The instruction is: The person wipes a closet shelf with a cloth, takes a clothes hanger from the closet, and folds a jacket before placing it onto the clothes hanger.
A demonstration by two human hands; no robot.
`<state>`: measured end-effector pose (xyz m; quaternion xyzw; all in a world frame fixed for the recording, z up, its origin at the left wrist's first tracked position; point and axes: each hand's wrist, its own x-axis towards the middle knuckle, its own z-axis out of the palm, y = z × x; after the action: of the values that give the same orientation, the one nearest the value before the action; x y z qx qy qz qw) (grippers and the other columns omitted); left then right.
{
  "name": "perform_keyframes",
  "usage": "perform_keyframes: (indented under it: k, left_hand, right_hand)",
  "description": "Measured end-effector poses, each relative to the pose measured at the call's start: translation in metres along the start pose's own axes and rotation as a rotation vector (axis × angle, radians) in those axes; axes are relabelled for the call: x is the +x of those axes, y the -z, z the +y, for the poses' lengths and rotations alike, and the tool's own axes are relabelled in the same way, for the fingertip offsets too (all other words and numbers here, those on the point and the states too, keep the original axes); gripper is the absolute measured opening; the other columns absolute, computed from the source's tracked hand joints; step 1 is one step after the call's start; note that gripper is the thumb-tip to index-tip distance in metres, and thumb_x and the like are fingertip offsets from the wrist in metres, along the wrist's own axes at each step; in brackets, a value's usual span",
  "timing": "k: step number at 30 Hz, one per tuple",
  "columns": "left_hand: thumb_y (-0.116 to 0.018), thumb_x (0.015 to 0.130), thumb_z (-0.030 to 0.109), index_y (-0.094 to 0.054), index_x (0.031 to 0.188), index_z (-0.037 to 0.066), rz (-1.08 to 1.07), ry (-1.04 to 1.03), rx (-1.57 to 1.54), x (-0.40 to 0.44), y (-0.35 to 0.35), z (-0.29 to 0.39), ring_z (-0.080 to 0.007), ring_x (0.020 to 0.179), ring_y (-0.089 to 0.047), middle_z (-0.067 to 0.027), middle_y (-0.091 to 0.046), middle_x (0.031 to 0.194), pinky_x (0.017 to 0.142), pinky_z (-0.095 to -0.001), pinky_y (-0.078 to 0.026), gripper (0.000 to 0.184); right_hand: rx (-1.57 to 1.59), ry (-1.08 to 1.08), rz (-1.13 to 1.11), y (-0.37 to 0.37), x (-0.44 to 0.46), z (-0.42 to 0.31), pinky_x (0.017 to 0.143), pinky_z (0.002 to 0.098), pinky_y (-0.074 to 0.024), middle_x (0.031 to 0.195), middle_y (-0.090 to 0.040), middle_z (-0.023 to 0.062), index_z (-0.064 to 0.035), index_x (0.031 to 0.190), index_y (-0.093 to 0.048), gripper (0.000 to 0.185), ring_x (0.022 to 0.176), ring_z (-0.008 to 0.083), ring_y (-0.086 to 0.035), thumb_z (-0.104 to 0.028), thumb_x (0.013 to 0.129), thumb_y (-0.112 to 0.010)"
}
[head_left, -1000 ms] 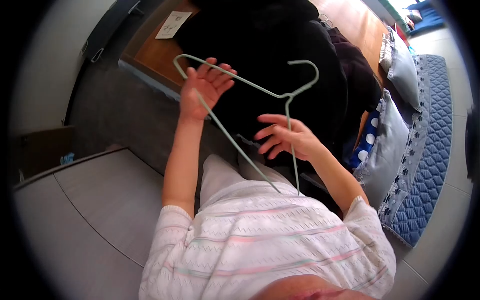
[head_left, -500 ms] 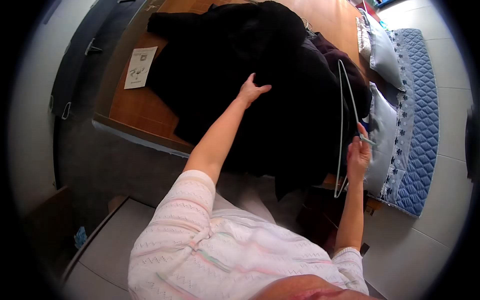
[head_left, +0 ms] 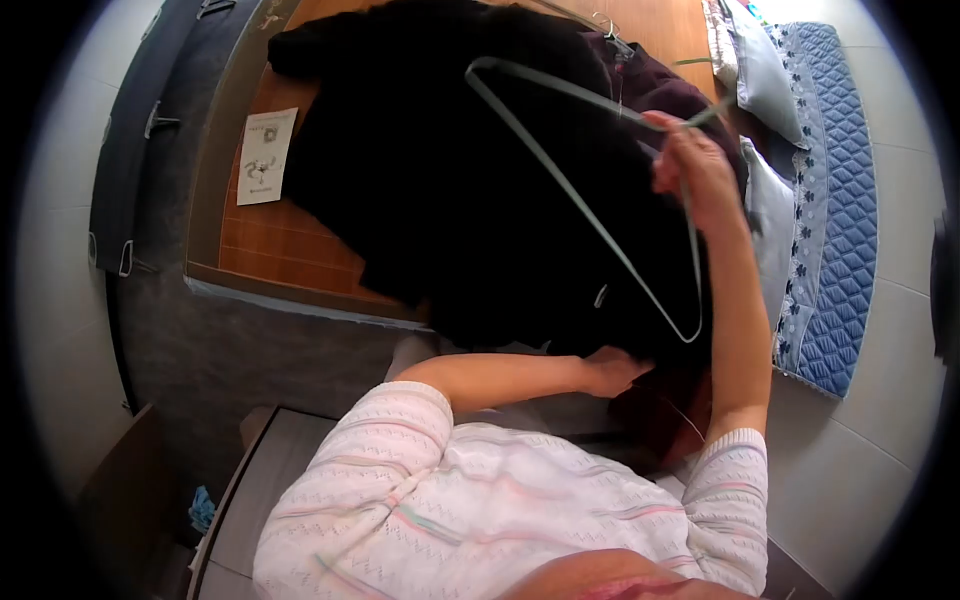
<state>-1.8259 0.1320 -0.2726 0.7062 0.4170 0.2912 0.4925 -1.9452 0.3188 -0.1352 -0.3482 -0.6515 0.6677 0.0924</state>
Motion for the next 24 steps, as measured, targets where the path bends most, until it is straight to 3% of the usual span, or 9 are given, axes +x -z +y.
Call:
perform_keyframes:
  k: [4,6,8,11,13,16,20,22,24]
  left_hand:
    - [-0.061,0.074,0.027,-0.042,0.129,0.011,-0.262,0.055,0.096,-0.047,0.020,-0.064,-0.0321,0.100,-0.055,-0.0170,-0.058,0.108,0.083,-0.0383,-0.046,0.061]
    - [-0.061,0.073,0.024,-0.057,0.115,0.010,-0.411,0.197,0.053,-0.108,0.098,-0.077,-0.0283,0.093,-0.059,-0.0144,-0.062,0.100,0.081,-0.0357,-0.047,0.045]
    - [-0.062,0.072,0.013,-0.062,0.105,0.008,-0.202,0.425,-0.040,-0.164,0.160,-0.073,-0.0250,0.086,-0.061,-0.0122,-0.063,0.092,0.075,-0.0353,-0.049,0.033]
    - [-0.063,0.065,-0.002,-0.059,0.105,0.010,0.636,0.381,0.722,-0.196,0.225,-0.075,-0.0307,0.096,-0.054,-0.0135,-0.055,0.105,0.081,-0.0355,-0.046,0.042]
    - [-0.067,0.065,0.001,-0.043,0.127,0.014,0.706,0.276,1.127,-0.189,0.255,-0.100,-0.0335,0.111,-0.044,-0.0147,-0.044,0.121,0.091,-0.0383,-0.037,0.068]
    - [-0.067,0.067,0.004,-0.040,0.130,0.016,0.746,0.332,1.367,-0.166,0.267,-0.150,-0.0310,0.111,-0.045,-0.0131,-0.046,0.121,0.091,-0.0376,-0.037,0.070]
    - [-0.062,0.071,0.009,-0.052,0.116,0.014,0.853,0.319,1.105,-0.128,0.318,-0.187,-0.0242,0.082,-0.060,-0.0084,-0.061,0.088,0.075,-0.0370,-0.046,0.047]
    - [-0.059,0.076,0.004,-0.055,0.110,0.010,0.903,0.068,0.998,-0.115,0.346,-0.186,-0.0247,0.067,-0.059,-0.0098,-0.060,0.080,0.066,-0.0313,-0.049,0.034]
    - [-0.056,0.073,0.009,-0.062,0.102,0.007,0.645,0.415,0.652,-0.101,0.380,-0.110,-0.0295,0.107,-0.052,-0.0192,-0.058,0.106,0.091,-0.0368,-0.043,0.030]
  right_hand:
    - [-0.122,-0.149,-0.053,-0.002,0.007,0.092,0.051,0.0217,-0.0417,0.054,-0.049,-0.0017,-0.0009,0.092,-0.063,0.027,0.051,0.0076,-0.050,-0.026,0.089,-0.054]
    - [-0.084,-0.146,0.016,-0.009,-0.001,0.128,0.049,0.0209,-0.0403,0.052,-0.044,-0.0023,-0.0004,0.096,-0.062,0.026,0.048,0.0069,-0.046,-0.024,0.090,-0.053]
    - [-0.157,-0.079,0.062,-0.013,-0.003,0.146,0.047,0.0189,-0.0385,0.052,-0.045,-0.0027,-0.0015,0.097,-0.062,0.024,0.047,0.0056,-0.045,-0.023,0.090,-0.053]
    - [-0.245,-0.016,0.127,-0.012,-0.012,0.152,0.045,0.0187,-0.0392,0.054,-0.049,-0.0028,-0.0032,0.096,-0.063,0.021,0.046,0.0048,-0.048,-0.020,0.090,-0.053]
    - [-0.289,0.030,0.171,-0.014,-0.018,0.144,0.045,0.0185,-0.0396,0.056,-0.050,-0.0036,-0.0047,0.096,-0.064,0.020,0.047,0.0041,-0.050,-0.021,0.089,-0.054]
    - [-0.390,0.113,0.281,-0.020,-0.033,0.126,0.045,0.0184,-0.0386,0.056,-0.050,-0.0036,-0.0045,0.097,-0.064,0.021,0.047,0.0038,-0.049,-0.021,0.089,-0.054]
    - [-0.356,0.175,0.394,-0.023,-0.057,0.113,0.043,0.0174,-0.0356,0.055,-0.046,-0.0045,-0.0037,0.099,-0.063,0.021,0.046,0.0026,-0.045,-0.019,0.090,-0.054]
    - [-0.233,0.150,0.424,-0.031,-0.070,0.110,0.042,0.0168,-0.0339,0.055,-0.045,-0.0051,-0.0034,0.101,-0.063,0.021,0.045,0.0017,-0.043,-0.018,0.090,-0.053]
    - [-0.106,0.143,0.451,-0.050,-0.084,0.106,0.041,0.0155,-0.0293,0.057,-0.043,-0.0073,-0.0039,0.104,-0.061,0.022,0.045,-0.0001,-0.037,-0.018,0.091,-0.052]
